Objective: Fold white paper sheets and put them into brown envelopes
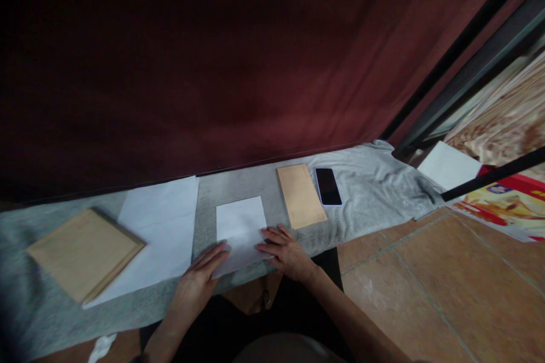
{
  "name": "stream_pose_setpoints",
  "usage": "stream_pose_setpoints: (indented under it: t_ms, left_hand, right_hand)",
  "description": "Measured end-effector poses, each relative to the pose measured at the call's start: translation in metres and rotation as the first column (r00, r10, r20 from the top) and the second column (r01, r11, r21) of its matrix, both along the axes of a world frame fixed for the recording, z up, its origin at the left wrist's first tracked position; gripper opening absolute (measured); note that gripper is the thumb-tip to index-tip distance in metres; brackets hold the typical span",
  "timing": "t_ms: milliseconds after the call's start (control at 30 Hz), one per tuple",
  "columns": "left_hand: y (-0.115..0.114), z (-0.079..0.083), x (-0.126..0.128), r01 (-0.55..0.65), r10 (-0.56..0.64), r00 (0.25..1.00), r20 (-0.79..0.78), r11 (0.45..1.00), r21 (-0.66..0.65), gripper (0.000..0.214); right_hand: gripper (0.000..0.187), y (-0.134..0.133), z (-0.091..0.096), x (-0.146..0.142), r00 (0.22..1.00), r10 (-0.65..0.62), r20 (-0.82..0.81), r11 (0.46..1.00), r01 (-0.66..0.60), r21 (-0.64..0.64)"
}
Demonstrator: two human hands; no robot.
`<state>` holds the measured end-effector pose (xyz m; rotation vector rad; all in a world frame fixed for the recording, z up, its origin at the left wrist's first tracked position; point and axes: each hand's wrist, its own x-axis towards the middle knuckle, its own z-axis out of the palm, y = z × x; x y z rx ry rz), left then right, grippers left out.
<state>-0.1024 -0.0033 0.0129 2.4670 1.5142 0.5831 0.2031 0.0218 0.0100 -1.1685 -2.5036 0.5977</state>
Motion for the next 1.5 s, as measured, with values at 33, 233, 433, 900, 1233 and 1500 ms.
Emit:
stream_pose_setpoints:
  t_ms: [33, 233, 433, 900, 1233, 1500]
  left_hand:
    - [0.003, -0.003, -0.003, -0.01, 0.01, 0.999, 0.049, 1.0, -0.001, 0.057]
    - [0.018, -0.009, -0.01, 0.032, -0.031, 0.989, 0.147, 0.999, -0.005, 0.057]
    - [0.015, -0.006, -0.008, 0.017, -0.017, 0.988, 0.155, 1.0, 0.001, 0.049]
    - [0.029, 0.012, 0.001, -0.26, 0.329, 0.885, 0.329, 0.936, -0.237, 0.037]
    - [0.023, 0.012, -0.005, -0.14, 0.32, 0.862, 0.393, 0.895, -0.423, 0.033]
    - [0.033, 0.016, 0.016, -0.386, 0.509, 0.761, 0.402, 0.853, -0.35, 0.038]
  right_hand:
    - [0.049, 0.001, -0.001, 0.0, 1.0, -0.002, -0.012, 1.0, 0.002, -0.01]
    - [0.059, 0.007, -0.002, 0.0, 0.997, -0.034, -0.07, 0.997, 0.03, -0.066]
    - [0.052, 0.012, -0.005, -0.001, 0.982, -0.062, -0.18, 0.998, 0.056, -0.039]
    - [0.018, 0.03, -0.005, -0.025, 0.934, -0.325, -0.148, 0.943, 0.332, 0.025]
    - [0.019, 0.03, 0.001, -0.018, 0.941, -0.186, -0.281, 0.982, 0.181, -0.045]
    - [0.018, 0.035, -0.006, -0.039, 0.866, -0.474, -0.157, 0.879, 0.476, -0.027]
